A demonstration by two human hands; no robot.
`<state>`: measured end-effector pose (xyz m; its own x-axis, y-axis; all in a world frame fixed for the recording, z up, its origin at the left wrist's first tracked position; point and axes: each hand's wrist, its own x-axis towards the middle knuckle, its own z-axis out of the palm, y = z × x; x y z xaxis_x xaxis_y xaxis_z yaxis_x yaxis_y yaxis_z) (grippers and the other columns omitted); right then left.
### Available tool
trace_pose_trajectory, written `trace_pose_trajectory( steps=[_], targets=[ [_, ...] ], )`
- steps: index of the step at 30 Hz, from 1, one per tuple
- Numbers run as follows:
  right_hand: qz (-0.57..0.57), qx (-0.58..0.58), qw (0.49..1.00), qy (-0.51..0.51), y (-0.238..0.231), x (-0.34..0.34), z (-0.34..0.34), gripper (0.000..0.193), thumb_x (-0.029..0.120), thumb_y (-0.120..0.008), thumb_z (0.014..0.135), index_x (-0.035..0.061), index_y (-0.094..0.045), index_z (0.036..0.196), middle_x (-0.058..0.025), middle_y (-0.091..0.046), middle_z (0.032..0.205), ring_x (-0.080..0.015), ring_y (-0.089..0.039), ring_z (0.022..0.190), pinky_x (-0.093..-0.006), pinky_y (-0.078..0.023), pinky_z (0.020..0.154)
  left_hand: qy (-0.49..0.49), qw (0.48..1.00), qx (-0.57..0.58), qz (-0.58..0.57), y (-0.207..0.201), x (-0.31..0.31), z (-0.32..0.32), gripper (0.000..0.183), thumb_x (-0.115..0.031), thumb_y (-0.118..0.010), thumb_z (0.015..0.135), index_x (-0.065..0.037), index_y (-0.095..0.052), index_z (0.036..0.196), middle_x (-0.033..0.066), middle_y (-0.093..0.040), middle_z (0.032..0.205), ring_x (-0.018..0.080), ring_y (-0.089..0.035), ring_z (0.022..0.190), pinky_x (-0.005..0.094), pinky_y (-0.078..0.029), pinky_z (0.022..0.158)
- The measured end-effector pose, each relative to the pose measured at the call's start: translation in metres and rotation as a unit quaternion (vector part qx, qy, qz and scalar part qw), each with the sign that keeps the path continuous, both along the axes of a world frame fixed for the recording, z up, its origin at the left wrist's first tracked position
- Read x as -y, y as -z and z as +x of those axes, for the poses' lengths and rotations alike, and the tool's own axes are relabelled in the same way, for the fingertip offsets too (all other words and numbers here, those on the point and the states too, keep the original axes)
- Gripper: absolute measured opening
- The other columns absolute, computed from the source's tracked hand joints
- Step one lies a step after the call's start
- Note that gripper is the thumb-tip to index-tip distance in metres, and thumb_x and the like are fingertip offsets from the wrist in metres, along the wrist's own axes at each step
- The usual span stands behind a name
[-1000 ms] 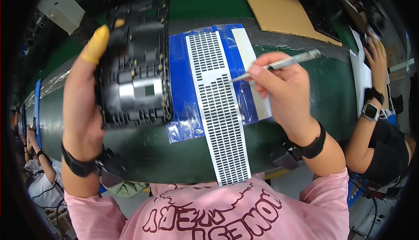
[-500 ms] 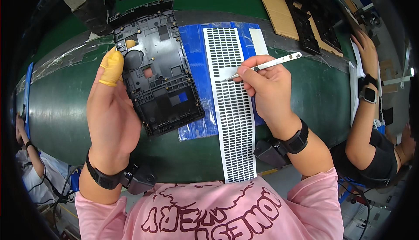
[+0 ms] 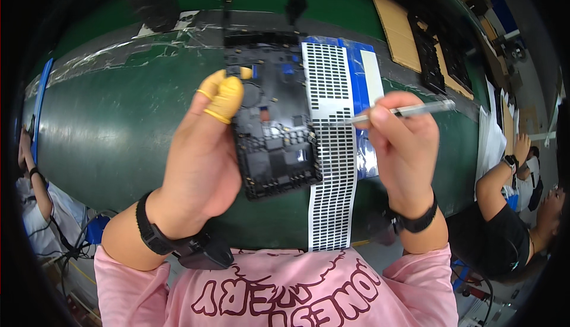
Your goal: Assembling electronic components by applying adhesive stickers and inserting small parts using tweezers at a factory workstation.
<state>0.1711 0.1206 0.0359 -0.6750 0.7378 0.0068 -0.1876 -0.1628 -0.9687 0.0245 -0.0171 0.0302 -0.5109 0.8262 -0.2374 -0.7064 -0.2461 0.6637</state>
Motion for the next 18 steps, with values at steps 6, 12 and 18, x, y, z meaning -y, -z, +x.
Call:
trace_pose_trajectory(
  steps=[6, 12, 18],
  targets=[
    [-0.015, -0.025, 0.997, -0.076, -0.008, 0.039, 0.008, 0.017, -0.01, -0.056, 0.074, -0.0077, -0.052, 0.09, -0.0124, -0.059, 0.082, -0.0149, -0.059, 0.076, -0.0226, -0.049, 0.068, 0.051, 0.999, -0.007, -0.01, -0.003, 0.004, 0.019, 0.036, -0.032, -0.042, 0.089, -0.011, -0.041, 0.117, 0.0041, -0.049, 0.106, 0.0144, -0.05, 0.092, 0.031, -0.044, 0.081],
    [-0.009, -0.022, 0.996, -0.085, -0.002, 0.043, 0.006, 0.017, -0.01, -0.055, 0.074, -0.0077, -0.051, 0.09, -0.0123, -0.058, 0.084, -0.0145, -0.059, 0.076, -0.0218, -0.049, 0.067, 0.052, 0.999, -0.012, 0.007, -0.004, 0.006, 0.018, 0.037, -0.031, -0.043, 0.088, -0.01, -0.04, 0.119, 0.0051, -0.049, 0.106, 0.015, -0.05, 0.093, 0.0302, -0.043, 0.082],
    [-0.01, -0.032, 0.996, -0.08, -0.003, 0.044, 0.002, 0.017, -0.01, -0.055, 0.075, -0.0073, -0.051, 0.091, -0.0118, -0.057, 0.084, -0.0141, -0.059, 0.076, -0.0216, -0.049, 0.067, 0.051, 0.999, -0.013, 0.004, -0.003, 0.007, 0.015, 0.036, -0.031, -0.045, 0.088, -0.011, -0.041, 0.117, 0.0053, -0.05, 0.105, 0.0149, -0.05, 0.091, 0.0304, -0.044, 0.08]
  ],
)
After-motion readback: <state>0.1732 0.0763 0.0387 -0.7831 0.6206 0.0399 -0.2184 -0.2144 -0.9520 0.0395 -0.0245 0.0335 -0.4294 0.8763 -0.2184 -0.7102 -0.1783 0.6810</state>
